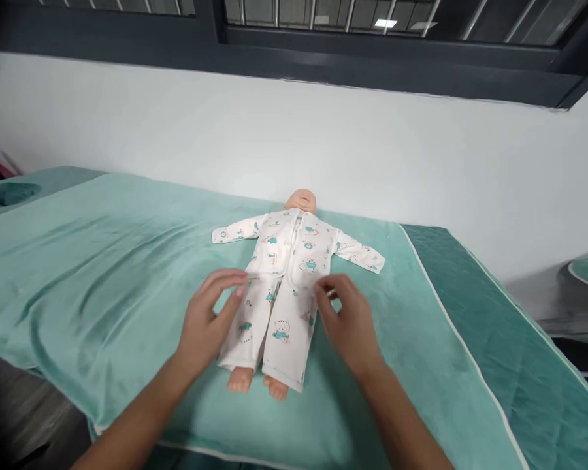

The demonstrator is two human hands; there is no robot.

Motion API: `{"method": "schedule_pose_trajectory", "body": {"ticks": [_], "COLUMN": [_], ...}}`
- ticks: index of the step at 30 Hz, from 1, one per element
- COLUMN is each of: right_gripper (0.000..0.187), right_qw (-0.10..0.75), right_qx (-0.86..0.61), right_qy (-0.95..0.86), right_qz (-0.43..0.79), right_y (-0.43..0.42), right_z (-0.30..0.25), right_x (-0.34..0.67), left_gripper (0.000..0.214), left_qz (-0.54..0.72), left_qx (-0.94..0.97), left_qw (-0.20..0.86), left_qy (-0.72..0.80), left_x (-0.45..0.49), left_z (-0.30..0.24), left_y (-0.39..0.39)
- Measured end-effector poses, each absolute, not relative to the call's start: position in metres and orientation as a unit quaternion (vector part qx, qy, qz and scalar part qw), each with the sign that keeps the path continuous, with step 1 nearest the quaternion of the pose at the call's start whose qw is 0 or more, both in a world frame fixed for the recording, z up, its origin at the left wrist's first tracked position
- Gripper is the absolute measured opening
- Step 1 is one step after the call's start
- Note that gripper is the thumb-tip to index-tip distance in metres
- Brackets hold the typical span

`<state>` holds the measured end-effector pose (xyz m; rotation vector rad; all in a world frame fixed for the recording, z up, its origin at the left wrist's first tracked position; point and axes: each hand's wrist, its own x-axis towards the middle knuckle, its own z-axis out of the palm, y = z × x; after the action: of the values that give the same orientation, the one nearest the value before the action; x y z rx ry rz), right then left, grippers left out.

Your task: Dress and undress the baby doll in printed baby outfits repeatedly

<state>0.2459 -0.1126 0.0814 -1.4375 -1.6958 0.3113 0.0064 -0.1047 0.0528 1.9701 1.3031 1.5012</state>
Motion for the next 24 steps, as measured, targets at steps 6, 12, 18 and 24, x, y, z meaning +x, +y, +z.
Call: {"method": "schedule_pose_trajectory", "body": {"ticks": [6,12,18,24], "right_gripper": [0.026,0.035,0.027,0.023], "right_qw": [0.381,0.223,0.303,0.492], "right_qx": [-0.716,-0.761,-0.714,-0.645], "right_qy": [-0.581,-0.599,-0.606,-0.541], "right_qz": [0.069,0.105,0.177,0.222], "right_y": [0.037,0.093,0.097,0.108], "right_z": [0.114,0.109,0.103,0.105], "right_x": [0.220,0.219,0.237,0.226], "left_gripper": [0.020,0.018,0.014,0.012], "left_qz": [0.553,0.389,0.405,0.459], "left_qx": [0.642,0.711,0.696,0.644], "left_qw": [0.246,0.298,0.334,0.401], "left_qy": [0.471,0.504,0.490,0.462], "left_x": [0.053,0.091,0.090,0.089], "left_z": [0.099,0.107,0.093,0.086], "left_y": [0.038,0.117,0.123,0.128]}}
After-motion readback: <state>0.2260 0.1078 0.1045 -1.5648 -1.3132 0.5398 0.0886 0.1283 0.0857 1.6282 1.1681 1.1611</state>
